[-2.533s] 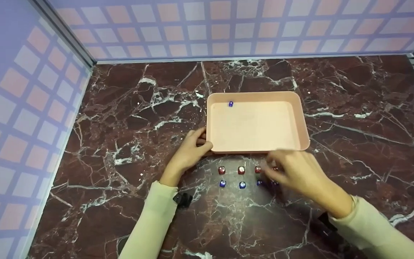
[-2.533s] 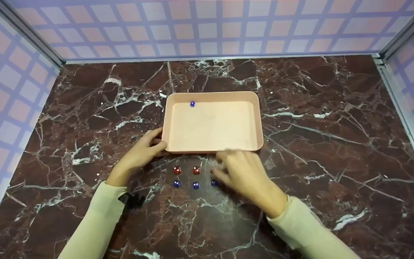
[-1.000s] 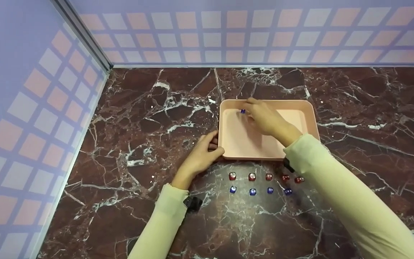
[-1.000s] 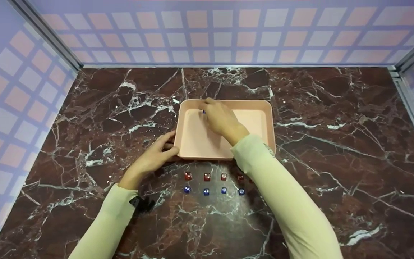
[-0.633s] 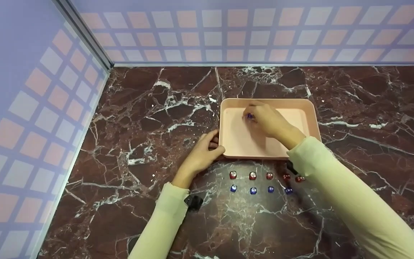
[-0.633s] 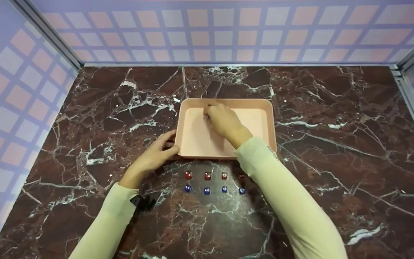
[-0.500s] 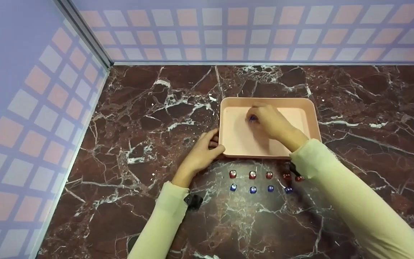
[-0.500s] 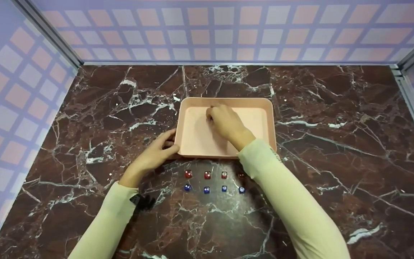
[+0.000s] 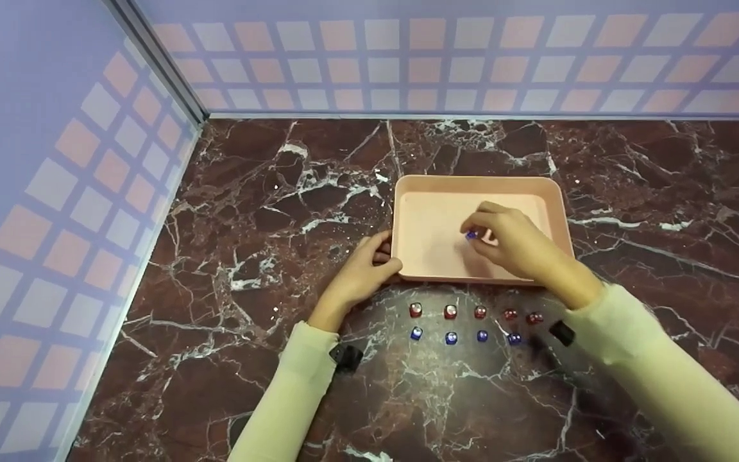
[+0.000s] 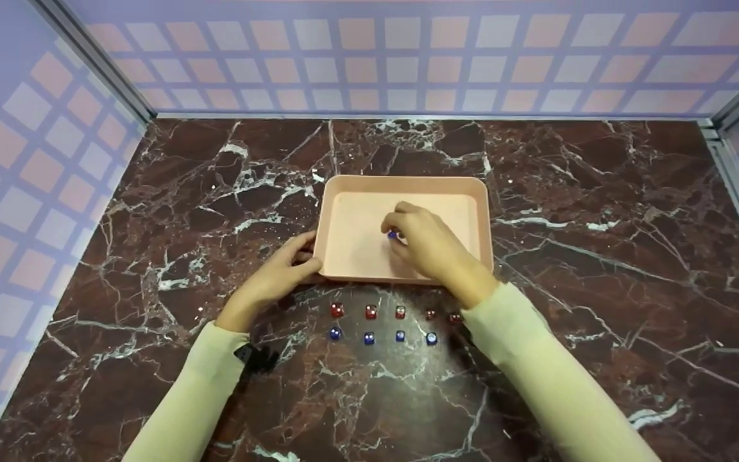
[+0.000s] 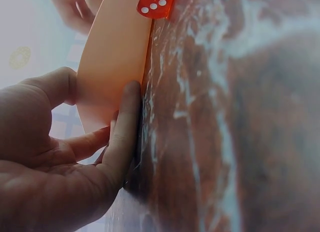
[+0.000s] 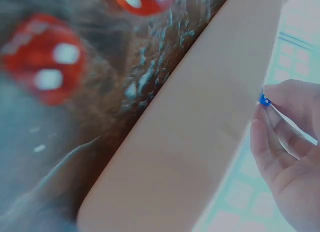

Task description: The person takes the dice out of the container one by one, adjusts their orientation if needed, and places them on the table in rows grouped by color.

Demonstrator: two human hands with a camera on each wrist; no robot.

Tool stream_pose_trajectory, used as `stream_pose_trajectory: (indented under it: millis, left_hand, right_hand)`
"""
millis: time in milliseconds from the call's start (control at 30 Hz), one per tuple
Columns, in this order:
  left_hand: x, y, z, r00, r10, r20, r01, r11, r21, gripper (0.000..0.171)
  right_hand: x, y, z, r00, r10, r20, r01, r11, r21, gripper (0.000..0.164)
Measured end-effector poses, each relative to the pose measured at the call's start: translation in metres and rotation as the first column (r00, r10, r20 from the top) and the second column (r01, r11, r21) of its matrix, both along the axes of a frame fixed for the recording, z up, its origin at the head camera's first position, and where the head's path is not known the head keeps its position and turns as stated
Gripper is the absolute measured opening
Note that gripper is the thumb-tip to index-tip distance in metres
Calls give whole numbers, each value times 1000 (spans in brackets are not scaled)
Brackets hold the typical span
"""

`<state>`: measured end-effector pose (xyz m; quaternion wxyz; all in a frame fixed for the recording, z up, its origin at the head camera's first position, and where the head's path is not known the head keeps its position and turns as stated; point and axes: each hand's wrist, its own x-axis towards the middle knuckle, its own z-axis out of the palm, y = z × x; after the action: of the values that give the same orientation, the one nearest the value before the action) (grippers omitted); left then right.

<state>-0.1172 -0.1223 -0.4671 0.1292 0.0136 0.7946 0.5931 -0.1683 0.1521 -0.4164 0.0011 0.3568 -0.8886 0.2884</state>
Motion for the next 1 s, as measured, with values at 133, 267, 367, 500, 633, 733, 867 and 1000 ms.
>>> stream_pose_trajectory:
  millis: [133, 267, 367, 500, 633, 733, 867, 1000]
  left_hand:
    - [0, 1, -1, 1000, -4, -7, 4, 1000, -15, 67]
    - [2, 1, -1, 1000, -2, 9, 2, 999, 33, 66]
    - [2, 1, 0, 1000, 0, 22, -1, 997, 75, 67]
    - [1, 1, 1, 1000, -4, 13, 3, 998, 61, 67]
    - [-1, 3, 2, 1000, -6, 11, 5, 999, 37, 69]
    - [-1, 3, 2, 1000, -8, 19, 7, 999, 42, 70]
    - [0, 3, 2, 1000, -8, 19, 8, 999, 37, 69]
    - [0, 3, 2, 1000, -7, 5, 7, 1000, 8, 66]
  right_hand:
    - [16, 17, 3, 999, 2, -44, -4, 999, -48, 14]
    - [27, 31, 5, 996, -13, -85, 7, 998, -69, 14]
    - [33, 38, 7, 993, -30, -113, 23, 998, -62, 15]
    - [43, 47, 10, 987, -50, -154, 42, 998, -56, 16]
    - [56, 56, 12, 977, -70, -201, 63, 997, -41, 17]
    - [67, 62, 13, 972, -92, -216, 88, 996, -28, 20]
    - [82, 69, 12, 970, -123, -210, 121, 992, -23, 22]
    - [96, 75, 10, 967, -148, -206, 148, 989, -15, 22]
